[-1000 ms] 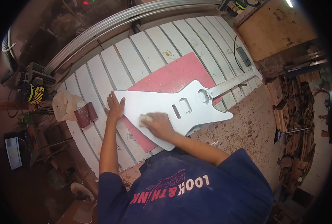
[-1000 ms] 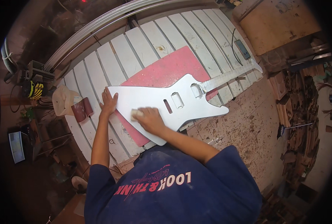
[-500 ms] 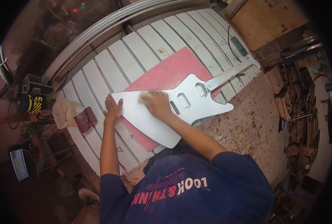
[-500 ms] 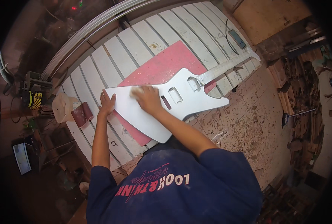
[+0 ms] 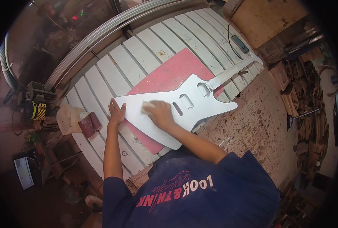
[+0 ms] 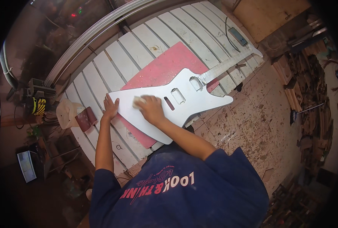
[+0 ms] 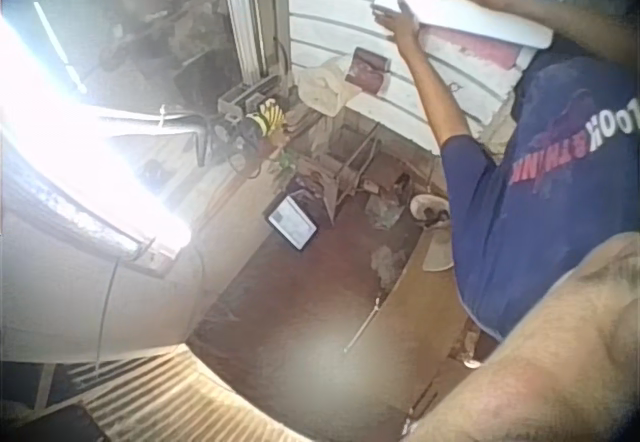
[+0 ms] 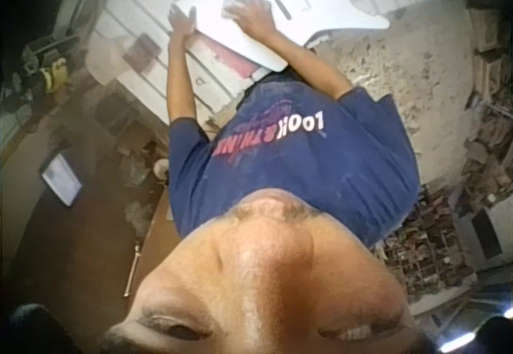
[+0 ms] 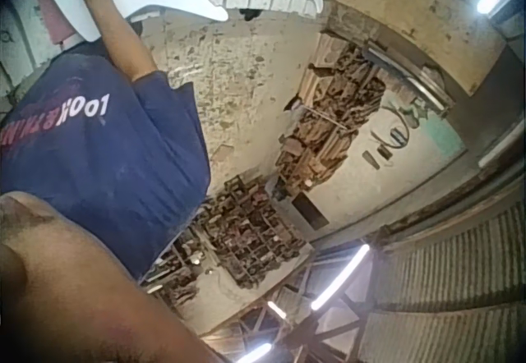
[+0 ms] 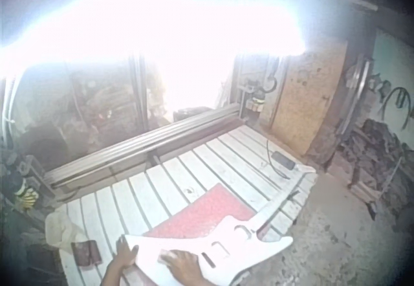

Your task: The person sands the surface and edges of a white guitar body using a sanding block and sandpaper, moving it across the flat top and along the sides.

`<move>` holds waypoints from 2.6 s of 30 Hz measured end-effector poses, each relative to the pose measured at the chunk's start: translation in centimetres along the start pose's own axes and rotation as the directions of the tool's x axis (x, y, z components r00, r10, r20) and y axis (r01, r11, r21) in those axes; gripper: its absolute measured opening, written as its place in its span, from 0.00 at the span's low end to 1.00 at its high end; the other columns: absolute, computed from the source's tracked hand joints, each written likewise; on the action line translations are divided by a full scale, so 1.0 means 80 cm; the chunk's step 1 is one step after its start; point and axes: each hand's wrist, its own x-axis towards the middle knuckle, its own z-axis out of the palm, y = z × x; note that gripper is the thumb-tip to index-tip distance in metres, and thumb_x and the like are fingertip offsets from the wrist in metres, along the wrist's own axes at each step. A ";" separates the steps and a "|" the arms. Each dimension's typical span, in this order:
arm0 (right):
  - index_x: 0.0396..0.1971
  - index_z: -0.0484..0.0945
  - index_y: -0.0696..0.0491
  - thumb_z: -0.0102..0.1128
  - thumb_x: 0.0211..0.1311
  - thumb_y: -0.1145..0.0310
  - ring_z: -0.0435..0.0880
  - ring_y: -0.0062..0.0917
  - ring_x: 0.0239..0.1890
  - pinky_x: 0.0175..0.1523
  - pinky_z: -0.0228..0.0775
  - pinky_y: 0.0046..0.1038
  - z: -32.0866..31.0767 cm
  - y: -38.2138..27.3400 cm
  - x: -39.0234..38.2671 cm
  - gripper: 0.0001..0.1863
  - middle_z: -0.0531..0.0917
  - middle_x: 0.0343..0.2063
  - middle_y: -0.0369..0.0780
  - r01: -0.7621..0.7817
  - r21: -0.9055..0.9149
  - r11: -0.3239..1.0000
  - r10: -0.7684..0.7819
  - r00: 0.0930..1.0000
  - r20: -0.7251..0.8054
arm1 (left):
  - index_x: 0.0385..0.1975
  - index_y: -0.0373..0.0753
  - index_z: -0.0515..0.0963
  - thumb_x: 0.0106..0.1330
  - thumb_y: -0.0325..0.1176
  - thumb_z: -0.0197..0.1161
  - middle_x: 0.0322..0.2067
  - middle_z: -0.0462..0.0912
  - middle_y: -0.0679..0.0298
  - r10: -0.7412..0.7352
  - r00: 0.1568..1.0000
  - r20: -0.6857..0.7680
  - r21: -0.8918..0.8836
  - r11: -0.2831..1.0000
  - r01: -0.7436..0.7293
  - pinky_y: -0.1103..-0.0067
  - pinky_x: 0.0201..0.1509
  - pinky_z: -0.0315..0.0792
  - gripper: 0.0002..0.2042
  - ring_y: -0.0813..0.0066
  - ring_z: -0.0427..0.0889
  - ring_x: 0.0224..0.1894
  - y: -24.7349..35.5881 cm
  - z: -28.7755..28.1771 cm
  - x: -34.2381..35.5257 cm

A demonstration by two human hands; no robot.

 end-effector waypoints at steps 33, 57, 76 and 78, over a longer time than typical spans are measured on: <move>0.55 0.84 0.40 0.67 0.61 0.69 0.75 0.38 0.59 0.60 0.66 0.49 -0.172 0.193 -0.157 0.21 0.83 0.47 0.39 -0.590 -0.268 0.762 0.452 0.780 -0.432 | 0.69 0.35 0.70 0.70 0.62 0.60 0.71 0.69 0.49 0.567 0.795 -0.217 0.362 0.803 -0.474 0.45 0.82 0.40 0.39 0.48 0.54 0.80 0.238 0.106 -0.105; 0.55 0.85 0.38 0.73 0.60 0.62 0.75 0.39 0.60 0.63 0.61 0.48 -0.132 0.168 -0.094 0.22 0.81 0.56 0.37 -0.475 -0.180 0.861 0.387 0.843 -0.374 | 0.67 0.38 0.73 0.73 0.57 0.59 0.68 0.72 0.52 0.594 0.760 -0.264 0.355 0.792 -0.496 0.46 0.82 0.40 0.32 0.50 0.59 0.78 0.233 0.111 -0.100; 0.55 0.85 0.41 0.69 0.64 0.67 0.71 0.43 0.70 0.72 0.52 0.59 -0.141 0.173 -0.122 0.19 0.78 0.67 0.39 -0.115 -0.206 0.972 0.107 0.993 -0.047 | 0.63 0.41 0.78 0.70 0.56 0.62 0.65 0.76 0.55 0.499 0.800 -0.333 0.259 0.864 -0.431 0.48 0.83 0.44 0.29 0.55 0.61 0.77 0.231 0.112 -0.102; 0.55 0.85 0.43 0.66 0.66 0.69 0.66 0.47 0.75 0.74 0.43 0.71 -0.142 0.190 -0.102 0.17 0.77 0.68 0.41 -0.083 -0.221 0.972 0.079 0.996 -0.028 | 0.62 0.42 0.78 0.70 0.56 0.62 0.65 0.76 0.55 0.484 0.807 -0.340 0.250 0.873 -0.419 0.48 0.83 0.44 0.29 0.55 0.61 0.77 0.237 0.116 -0.103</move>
